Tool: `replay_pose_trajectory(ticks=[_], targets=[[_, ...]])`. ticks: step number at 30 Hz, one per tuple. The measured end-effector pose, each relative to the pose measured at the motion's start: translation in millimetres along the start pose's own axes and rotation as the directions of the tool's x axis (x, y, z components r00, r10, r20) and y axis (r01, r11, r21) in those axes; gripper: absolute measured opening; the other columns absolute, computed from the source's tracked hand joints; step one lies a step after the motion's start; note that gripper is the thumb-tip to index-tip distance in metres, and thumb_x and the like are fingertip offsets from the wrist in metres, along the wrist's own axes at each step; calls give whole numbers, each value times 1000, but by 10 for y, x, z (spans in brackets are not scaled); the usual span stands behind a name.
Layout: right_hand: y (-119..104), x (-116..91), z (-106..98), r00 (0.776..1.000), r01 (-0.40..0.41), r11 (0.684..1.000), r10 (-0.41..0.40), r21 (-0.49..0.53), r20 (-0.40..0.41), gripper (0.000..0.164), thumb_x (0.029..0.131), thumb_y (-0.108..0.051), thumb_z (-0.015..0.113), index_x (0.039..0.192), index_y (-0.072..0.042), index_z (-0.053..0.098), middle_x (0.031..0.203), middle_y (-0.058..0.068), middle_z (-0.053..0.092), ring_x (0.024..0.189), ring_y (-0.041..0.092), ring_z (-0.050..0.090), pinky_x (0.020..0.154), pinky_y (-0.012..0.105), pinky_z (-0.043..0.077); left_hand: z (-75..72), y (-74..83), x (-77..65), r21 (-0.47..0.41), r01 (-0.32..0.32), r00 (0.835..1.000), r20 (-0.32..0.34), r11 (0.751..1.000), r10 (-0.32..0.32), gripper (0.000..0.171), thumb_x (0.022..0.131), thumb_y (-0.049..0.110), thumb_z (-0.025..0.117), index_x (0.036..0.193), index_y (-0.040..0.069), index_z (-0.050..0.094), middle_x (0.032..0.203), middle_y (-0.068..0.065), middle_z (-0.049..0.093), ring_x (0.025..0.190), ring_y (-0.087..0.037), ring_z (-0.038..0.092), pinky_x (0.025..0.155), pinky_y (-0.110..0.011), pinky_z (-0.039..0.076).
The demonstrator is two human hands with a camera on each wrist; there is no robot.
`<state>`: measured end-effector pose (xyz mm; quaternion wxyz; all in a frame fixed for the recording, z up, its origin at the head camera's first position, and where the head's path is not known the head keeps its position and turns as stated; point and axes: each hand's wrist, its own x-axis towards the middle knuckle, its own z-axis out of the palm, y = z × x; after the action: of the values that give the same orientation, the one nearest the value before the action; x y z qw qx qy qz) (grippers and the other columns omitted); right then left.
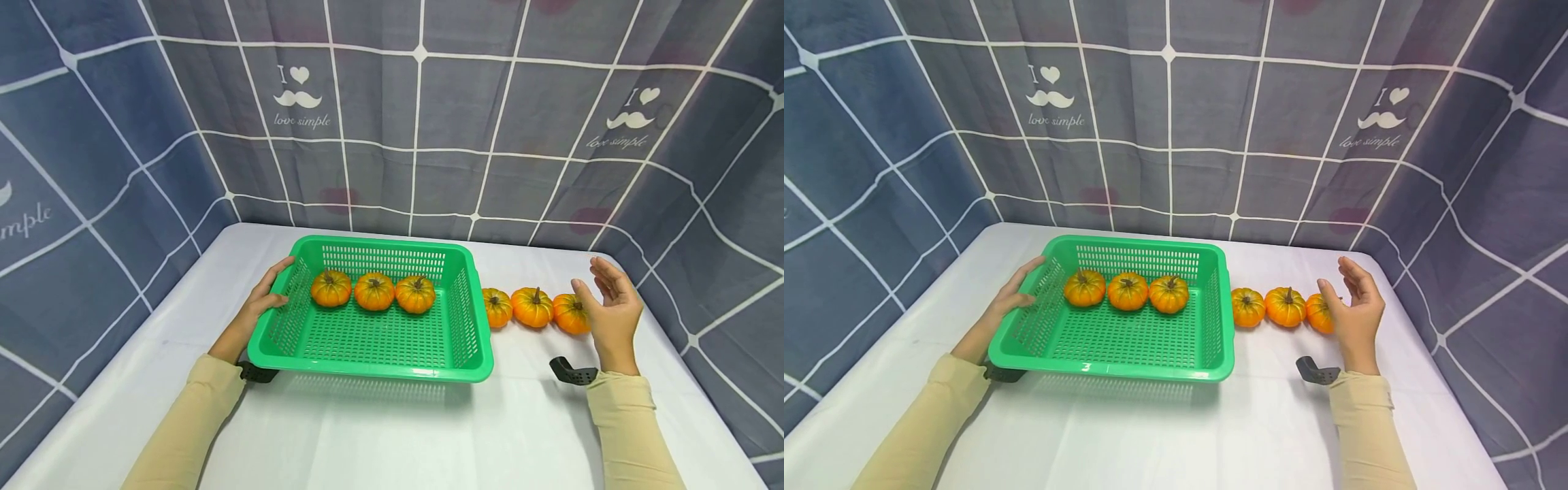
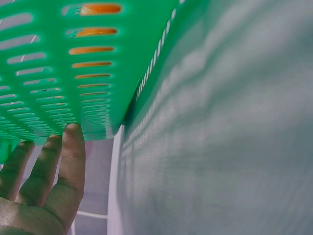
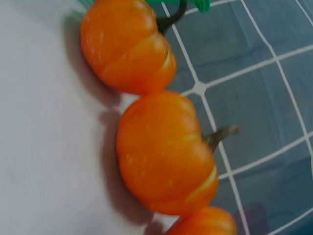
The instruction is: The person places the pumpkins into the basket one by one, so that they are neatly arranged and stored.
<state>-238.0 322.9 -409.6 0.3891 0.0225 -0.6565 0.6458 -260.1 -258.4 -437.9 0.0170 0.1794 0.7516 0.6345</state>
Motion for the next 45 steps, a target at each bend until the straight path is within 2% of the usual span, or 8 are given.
replay_pose_trajectory(ticks=[3,8,11,16,23,30,37,45], targets=[[59,14,-70,998,1,1000,-1,-7,-59,44,89,19,74,129,1,76,124,0,75,119,17,65,109,20,45,3,-3,2,6,-6,1000,-2,1000,6,78,98,2,42,173,6,19,180,-17,9,155,-22,27,108,-21,36],[186,26,-202,992,-23,999,20,-25,-127,42,89,14,76,126,-6,79,122,1,76,118,14,64,108,19,45,4,-12,12,52,-34,999,-12,998,35,78,97,2,43,172,2,21,181,-17,9,163,-40,11,114,-46,27],[258,27,-280,988,-70,997,66,-27,-141,43,89,11,78,128,-7,78,121,-2,75,118,12,63,106,18,46,5,-17,11,59,-34,999,-18,998,35,78,97,2,44,172,2,22,180,-17,9,163,-43,8,113,-53,25],[341,27,-397,967,-228,973,223,-32,-119,50,92,9,78,136,-13,72,121,-9,71,118,8,59,106,17,44,9,-13,-2,38,-16,1000,-12,999,17,79,97,3,44,173,5,21,181,-16,10,162,-41,12,113,-42,28],[415,25,-485,892,-450,892,446,-39,-76,58,97,7,74,150,-14,60,127,-13,63,127,10,52,107,15,41,-1,6,-11,24,-7,1000,-7,1000,7,80,97,3,44,173,7,21,181,-14,11,162,-39,15,116,-43,28],[507,-18,-622,822,-557,814,568,-165,26,77,101,-10,76,168,-12,39,132,-17,55,125,4,47,115,16,35,-1,24,-21,-36,10,1000,11,999,-9,79,98,2,41,174,8,17,180,-19,11,144,-15,38,103,-19,42],[584,-43,-754,834,-523,851,524,-55,172,46,101,-4,73,142,-20,59,122,-19,63,115,0,52,97,7,42,-5,33,-22,-11,5,1000,1,1000,-5,80,98,2,42,174,7,18,180,-17,11,144,-6,34,104,-17,39],[622,-46,-878,807,-480,869,492,-120,327,57,100,-1,73,151,-15,51,126,-21,57,115,-6,53,98,5,42,-1,17,-11,-43,-6,1000,8,999,6,79,98,1,41,173,6,18,179,-21,12,139,-7,41,102,-18,43]])
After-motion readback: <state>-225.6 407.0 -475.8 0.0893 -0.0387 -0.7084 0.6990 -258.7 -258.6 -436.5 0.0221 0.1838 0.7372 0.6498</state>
